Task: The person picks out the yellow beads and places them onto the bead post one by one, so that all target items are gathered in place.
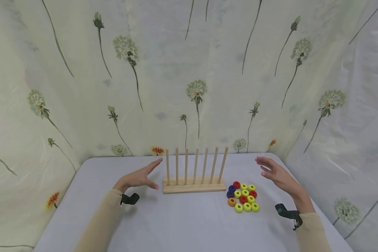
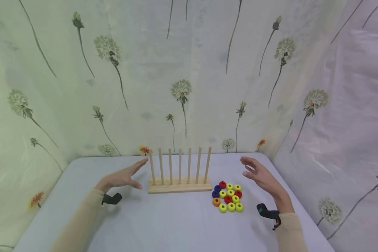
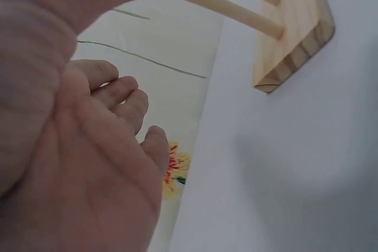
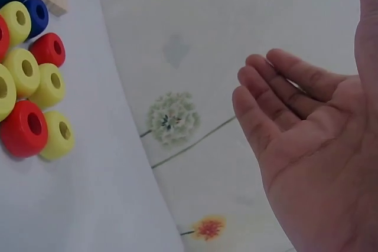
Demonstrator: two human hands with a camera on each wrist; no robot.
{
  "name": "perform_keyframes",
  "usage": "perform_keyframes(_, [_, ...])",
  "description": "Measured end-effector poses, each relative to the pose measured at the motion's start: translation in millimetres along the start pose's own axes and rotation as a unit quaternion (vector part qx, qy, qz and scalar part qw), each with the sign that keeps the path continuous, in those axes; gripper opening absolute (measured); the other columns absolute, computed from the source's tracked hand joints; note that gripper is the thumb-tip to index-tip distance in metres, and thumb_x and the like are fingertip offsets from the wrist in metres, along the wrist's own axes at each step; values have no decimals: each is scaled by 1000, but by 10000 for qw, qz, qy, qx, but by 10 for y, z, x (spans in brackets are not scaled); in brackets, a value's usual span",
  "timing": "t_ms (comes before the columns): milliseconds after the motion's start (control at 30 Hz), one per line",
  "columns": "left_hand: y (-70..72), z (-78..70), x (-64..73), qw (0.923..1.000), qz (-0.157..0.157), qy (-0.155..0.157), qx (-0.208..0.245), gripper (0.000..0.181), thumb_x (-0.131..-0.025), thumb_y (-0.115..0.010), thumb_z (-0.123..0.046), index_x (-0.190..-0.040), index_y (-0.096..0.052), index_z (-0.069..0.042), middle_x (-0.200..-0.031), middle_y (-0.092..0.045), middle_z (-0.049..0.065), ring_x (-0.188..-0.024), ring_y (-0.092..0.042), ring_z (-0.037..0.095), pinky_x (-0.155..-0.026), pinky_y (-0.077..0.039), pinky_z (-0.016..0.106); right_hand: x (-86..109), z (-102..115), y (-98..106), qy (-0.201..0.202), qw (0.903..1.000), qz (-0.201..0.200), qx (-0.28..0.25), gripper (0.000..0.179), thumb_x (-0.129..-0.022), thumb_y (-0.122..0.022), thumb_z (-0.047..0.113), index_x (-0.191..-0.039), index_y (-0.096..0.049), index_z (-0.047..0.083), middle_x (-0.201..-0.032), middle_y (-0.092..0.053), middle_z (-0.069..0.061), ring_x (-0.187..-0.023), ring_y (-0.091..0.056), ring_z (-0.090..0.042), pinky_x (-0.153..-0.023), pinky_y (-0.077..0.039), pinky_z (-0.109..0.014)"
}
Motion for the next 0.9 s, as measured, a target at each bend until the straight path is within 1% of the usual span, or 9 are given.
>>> perform_keyframes(100, [-54, 39, -35, 10000, -3, 22, 53, 109, -80, -80, -21, -154, -2, -37, -162, 4, -8, -150, 2, 22, -118, -9, 55, 15, -103, -14, -173, 9994, 30, -313, 60, -98, -57, 26, -146, -30, 3, -147, -37, -23, -135, -34, -47, -107, -40, -42])
perform_keyframes(200, [-105, 76, -65, 10000, -30, 17, 47, 108, -79, -80, -22, -155, -5, -33, -163, 2, -4, -150, -1, 27, -118, -12, 56, 23, -236, -34, -368, 9980, -2, -523, 60, -98, -57, 30, -145, -33, 4, -146, -39, -23, -133, -39, -42, -104, -34, -63])
perform_keyframes(300, [-154, 133, -93, 9999, -82, 39, 49, 106, -78, -81, -24, -156, -9, -29, -163, -1, 2, -150, -3, 32, -117, -14, 57, 31, -408, -50, -544, 9967, -79, -604, 61, -96, -59, 36, -143, -37, 5, -142, -44, -18, -125, -50, -23, -103, -42, -52])
perform_keyframes(400, [-202, 199, -120, 9997, -143, 127, 117, 105, -77, -82, -23, -155, -13, -28, -163, -3, 6, -149, -5, 34, -117, -15, 56, 52, -561, -71, -712, 9951, -145, -666, 62, -93, -62, 40, -140, -41, 5, -137, -49, -16, -113, -55, -3, -96, -48, -28])
perform_keyframes(467, [-235, 228, -136, 9996, -171, 156, 150, 105, -76, -83, -23, -155, -15, -25, -163, -5, 8, -149, -7, 37, -117, -16, 56, 65, -637, -102, -715, 9946, -109, -742, 62, -93, -63, 38, -138, -42, 2, -135, -49, -19, -110, -56, 1, -90, -47, -17])
perform_keyframes(567, [-275, 257, -159, 9995, -219, 164, 151, 104, -75, -83, -23, -155, -17, -20, -162, -7, 9, -148, -9, 38, -117, -16, 55, 78, -737, -155, -731, 9931, -54, -917, 60, -93, -64, 34, -136, -43, -1, -134, -48, -25, -109, -58, -4, -86, -45, -11])
perform_keyframes(633, [-293, 270, -171, 9995, -260, 137, 150, 103, -75, -83, -22, -154, -18, -17, -162, -9, 11, -147, -10, 40, -117, -16, 55, 82, -786, -196, -724, 9926, 17, -977, 58, -94, -63, 31, -136, -42, -3, -134, -47, -28, -113, -58, -14, -86, -46, -12])
perform_keyframes(800, [-330, 320, -191, 9992, -339, 170, 128, 101, -74, -84, -21, -153, -21, -13, -161, -14, 13, -147, -12, 39, -117, -15, 56, 90, -891, -302, -850, 9900, 148, -1113, 51, -95, -62, 21, -135, -43, -4, -134, -48, -28, -120, -51, -37, -86, -46, -12])
perform_keyframes(900, [-355, 344, -192, 9989, -374, 244, 136, 101, -74, -84, -21, -153, -22, -11, -160, -17, 13, -147, -12, 38, -117, -14, 55, 99, -940, -355, -923, 9892, 215, -1120, 50, -95, -62, 20, -135, -44, -5, -133, -49, -27, -121, -47, -42, -85, -46, -12])
Point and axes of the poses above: each hand's wrist, its own x-axis away from the middle knuckle, its own y-axis out of the back of the hand, z = x × y, the point moved 10 cm from there along -x, towards the middle knuckle
